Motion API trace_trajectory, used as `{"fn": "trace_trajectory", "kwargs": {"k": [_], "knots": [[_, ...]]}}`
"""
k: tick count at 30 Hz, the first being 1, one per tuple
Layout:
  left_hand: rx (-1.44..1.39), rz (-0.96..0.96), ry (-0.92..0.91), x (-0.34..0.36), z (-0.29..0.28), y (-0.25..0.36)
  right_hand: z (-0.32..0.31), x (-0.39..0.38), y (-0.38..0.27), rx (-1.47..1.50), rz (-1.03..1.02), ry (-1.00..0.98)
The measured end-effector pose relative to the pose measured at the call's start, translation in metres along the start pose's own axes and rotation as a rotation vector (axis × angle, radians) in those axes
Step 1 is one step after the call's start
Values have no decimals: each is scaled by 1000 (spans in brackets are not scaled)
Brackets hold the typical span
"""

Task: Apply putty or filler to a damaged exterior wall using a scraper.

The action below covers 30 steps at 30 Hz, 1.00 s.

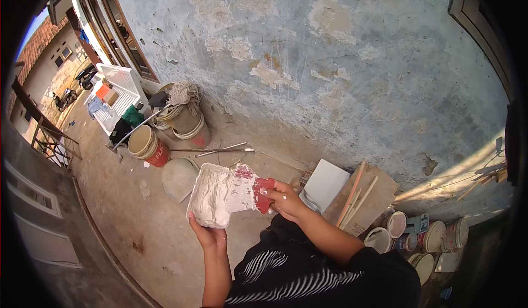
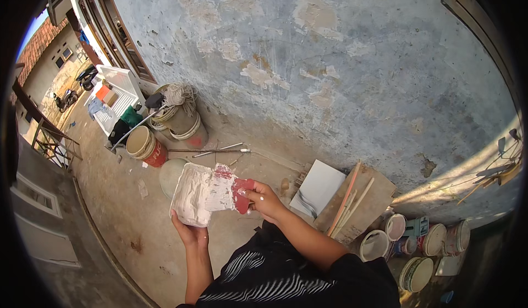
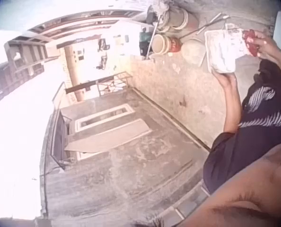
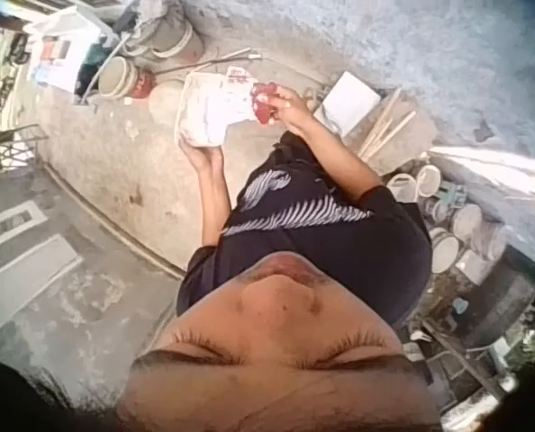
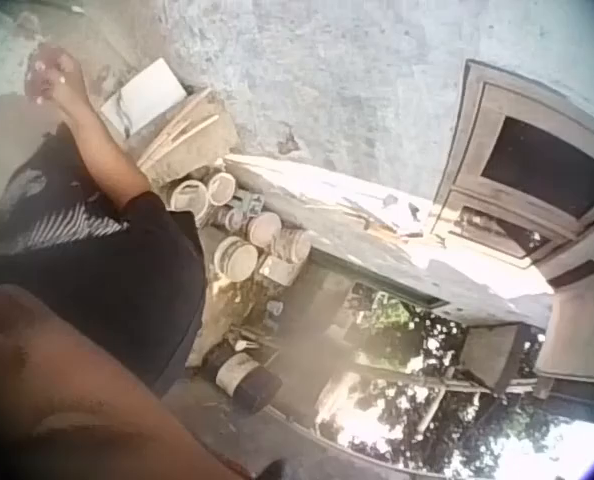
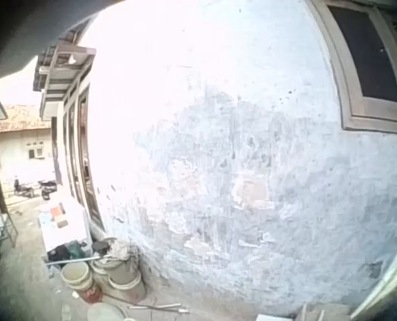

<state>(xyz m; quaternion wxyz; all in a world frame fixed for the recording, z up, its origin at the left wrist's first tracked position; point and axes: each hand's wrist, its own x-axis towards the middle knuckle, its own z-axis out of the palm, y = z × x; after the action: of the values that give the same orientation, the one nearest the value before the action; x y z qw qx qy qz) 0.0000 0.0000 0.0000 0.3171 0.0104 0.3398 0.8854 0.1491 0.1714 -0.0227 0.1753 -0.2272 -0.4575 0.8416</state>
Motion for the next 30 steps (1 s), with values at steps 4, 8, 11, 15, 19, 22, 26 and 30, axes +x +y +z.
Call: {"fn": "trace_trajectory", "kwargs": {"k": [4, 8, 11, 15, 19, 22, 26, 30], "knots": [[-49, -74, -3, 61, -3, 23, 33, 77, -2, 173, 108, 67], [-42, -85, -20, 156, 8, 24, 22, 179, -23, 209, 82, 137], [-32, -115, 2, 246, 27, 11, -16, 278, -45, 253, 43, 245], [16, -144, 34, 403, 66, -24, -90, 437, -101, 433, -45, 397], [38, -134, 35, 602, 144, -73, -219, 615, -159, 439, -48, 463], [62, -124, 44, 764, 224, -108, -307, 763, -225, 302, 67, 640], [58, -115, 66, 957, 304, -148, -397, 955, -308, 240, -54, 770], [50, -119, 106, 1129, 338, -146, -453, 1139, -336, 211, -88, 837]]}}
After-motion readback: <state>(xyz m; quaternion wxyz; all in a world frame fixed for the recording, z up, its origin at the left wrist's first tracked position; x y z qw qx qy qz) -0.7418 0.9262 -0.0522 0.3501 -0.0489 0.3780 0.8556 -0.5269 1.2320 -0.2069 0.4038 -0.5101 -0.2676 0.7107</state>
